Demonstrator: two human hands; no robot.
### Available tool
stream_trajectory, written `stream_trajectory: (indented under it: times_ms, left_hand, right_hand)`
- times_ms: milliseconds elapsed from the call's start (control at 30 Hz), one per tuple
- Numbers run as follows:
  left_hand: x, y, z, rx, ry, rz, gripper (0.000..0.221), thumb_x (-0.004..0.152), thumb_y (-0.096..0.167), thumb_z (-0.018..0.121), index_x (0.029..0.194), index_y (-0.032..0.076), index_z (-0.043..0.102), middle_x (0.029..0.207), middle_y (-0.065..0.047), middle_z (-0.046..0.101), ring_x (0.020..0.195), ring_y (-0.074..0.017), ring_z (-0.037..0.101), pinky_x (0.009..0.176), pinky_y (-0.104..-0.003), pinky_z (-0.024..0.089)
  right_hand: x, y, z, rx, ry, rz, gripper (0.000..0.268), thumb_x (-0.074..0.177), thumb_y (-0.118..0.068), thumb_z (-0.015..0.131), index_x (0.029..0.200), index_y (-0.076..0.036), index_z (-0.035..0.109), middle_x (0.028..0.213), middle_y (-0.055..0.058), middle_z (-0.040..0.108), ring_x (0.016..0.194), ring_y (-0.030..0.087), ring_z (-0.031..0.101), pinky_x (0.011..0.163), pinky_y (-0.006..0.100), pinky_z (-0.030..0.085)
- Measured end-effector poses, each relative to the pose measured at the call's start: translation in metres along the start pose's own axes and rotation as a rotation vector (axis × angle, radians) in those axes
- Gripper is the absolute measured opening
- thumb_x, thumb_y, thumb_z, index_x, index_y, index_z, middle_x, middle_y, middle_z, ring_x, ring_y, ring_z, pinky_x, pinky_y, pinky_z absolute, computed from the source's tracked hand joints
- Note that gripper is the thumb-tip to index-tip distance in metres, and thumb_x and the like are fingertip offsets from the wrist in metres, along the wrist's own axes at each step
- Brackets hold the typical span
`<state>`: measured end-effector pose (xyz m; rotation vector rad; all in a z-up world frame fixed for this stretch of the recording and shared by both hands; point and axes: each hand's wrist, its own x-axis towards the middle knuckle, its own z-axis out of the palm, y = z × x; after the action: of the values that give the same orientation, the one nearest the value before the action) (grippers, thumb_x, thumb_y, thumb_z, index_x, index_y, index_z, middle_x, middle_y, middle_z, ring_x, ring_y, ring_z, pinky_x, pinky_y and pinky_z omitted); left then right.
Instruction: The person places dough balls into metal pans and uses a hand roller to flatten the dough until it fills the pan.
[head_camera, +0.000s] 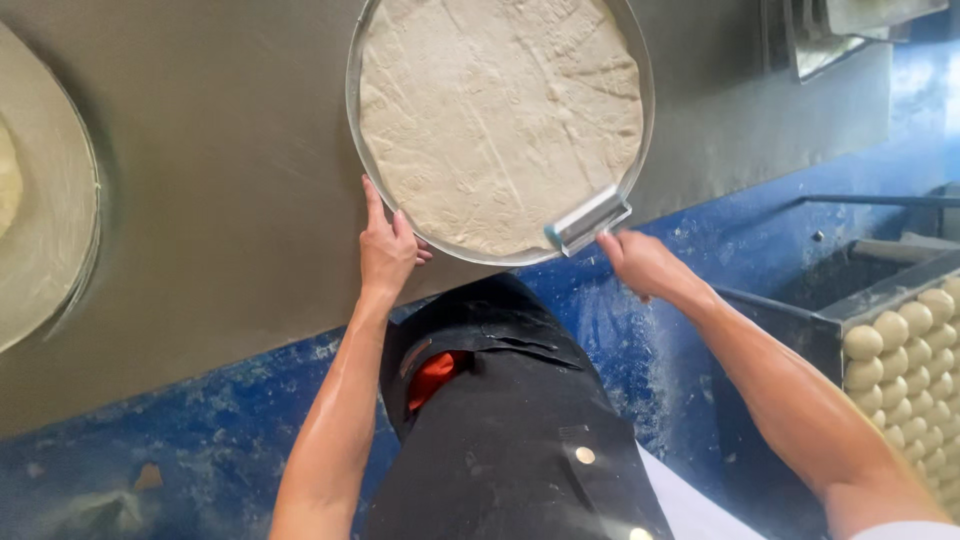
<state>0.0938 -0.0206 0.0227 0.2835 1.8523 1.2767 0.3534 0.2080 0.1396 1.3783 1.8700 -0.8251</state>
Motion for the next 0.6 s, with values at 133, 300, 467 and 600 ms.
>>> stream_trajectory:
  times_ms: [133,300,467,600]
  left_hand:
    - [-0.019,0.006,0.021,0.086,0.157,0.021,0.071,0.106,0.019,0.048,0.166,0.015,0.010,0.069,-0.011,0.073,0.055,-0.0226,0.074,0.052,-0.034,0.062]
    - [-0.043,0.021,0.072,-0.056,0.286,-0.191,0.076,0.102,0.016,0.047,0.164,0.013,0.002,0.061,-0.012,0.069,0.047,-0.0231,0.069,0.045,-0.035,0.060]
    - [-0.036,0.024,0.072,-0.056,0.331,-0.176,0.078,0.099,0.010,0.043,0.165,0.017,0.005,0.057,-0.013,0.065,0.042,-0.0219,0.065,0.041,-0.036,0.057]
    - [-0.031,0.009,0.074,-0.012,0.388,-0.139,0.077,0.097,0.007,0.044,0.166,0.016,0.010,0.056,-0.013,0.065,0.041,-0.0210,0.065,0.039,-0.035,0.057]
  right_hand:
    - [0.082,-0.041,-0.017,0.129,0.163,-0.213,0.061,0.108,-0.047,0.033,0.101,0.007,0.061,0.055,0.027,0.061,0.046,0.038,0.063,0.051,0.049,0.052]
    - [0.199,-0.165,-0.125,-0.321,0.072,-0.460,0.057,0.112,-0.040,0.023,0.118,0.004,0.059,0.064,0.024,0.065,0.051,0.032,0.067,0.049,0.047,0.057]
    - [0.221,-0.200,-0.178,-0.463,-0.053,-0.547,0.069,0.113,-0.056,0.028,0.114,0.002,0.066,0.079,0.018,0.068,0.059,0.022,0.068,0.052,0.041,0.061]
    - [0.239,-0.078,-0.166,-0.466,-0.046,-0.820,0.057,0.110,-0.055,0.041,0.116,-0.005,0.066,0.095,0.018,0.072,0.087,0.034,0.070,0.073,0.050,0.056]
